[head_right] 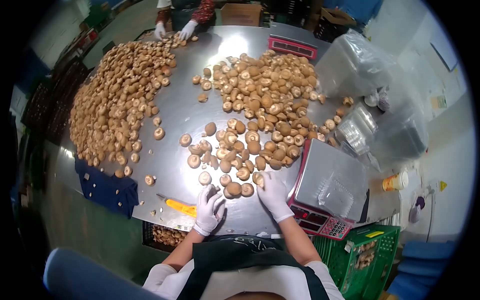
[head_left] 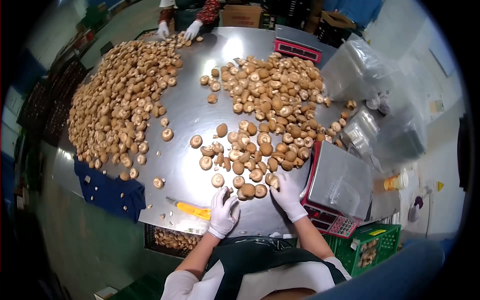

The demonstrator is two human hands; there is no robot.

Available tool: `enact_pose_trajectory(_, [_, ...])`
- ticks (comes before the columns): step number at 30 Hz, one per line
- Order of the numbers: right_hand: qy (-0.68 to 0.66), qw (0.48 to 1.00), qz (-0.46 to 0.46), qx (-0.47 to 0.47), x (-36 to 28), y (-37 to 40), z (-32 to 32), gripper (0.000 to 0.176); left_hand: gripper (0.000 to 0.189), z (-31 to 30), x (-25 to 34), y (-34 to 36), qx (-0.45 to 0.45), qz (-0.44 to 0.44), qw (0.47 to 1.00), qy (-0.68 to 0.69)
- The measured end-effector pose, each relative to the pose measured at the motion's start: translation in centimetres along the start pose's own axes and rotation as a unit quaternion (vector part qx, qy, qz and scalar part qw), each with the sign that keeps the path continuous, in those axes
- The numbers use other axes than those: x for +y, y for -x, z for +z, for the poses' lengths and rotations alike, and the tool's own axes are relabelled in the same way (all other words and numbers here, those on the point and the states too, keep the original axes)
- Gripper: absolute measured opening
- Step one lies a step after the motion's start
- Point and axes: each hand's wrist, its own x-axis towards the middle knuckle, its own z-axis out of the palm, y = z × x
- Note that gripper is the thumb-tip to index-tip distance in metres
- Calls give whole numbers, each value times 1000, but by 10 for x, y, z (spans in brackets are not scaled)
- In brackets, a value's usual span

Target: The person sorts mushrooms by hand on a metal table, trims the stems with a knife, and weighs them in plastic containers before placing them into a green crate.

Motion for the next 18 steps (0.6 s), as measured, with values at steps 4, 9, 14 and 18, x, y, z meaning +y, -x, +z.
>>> enact_pose_trajectory(4, [-182, 983, -24, 12, -41, 16, -33, 45, 53, -23, 28, 25, -55, -164, 941, 290])
enact_pose_trajectory(9, [-272, 921, -230, -161, -82, 34, -33, 49, 38, -19, 29, 52, -54, -355, 713, 602])
enact_pose_trajectory(14, [-200, 972, -121, 26, -44, -14, -2, 30, 23, -102, 5, 68, 182, -506, 785, 308])
enact_pose_trajectory(18, [-39, 998, -48, 22, -14, -45, 18, 44, 40, -134, -71, 134, 295, -390, 868, 85])
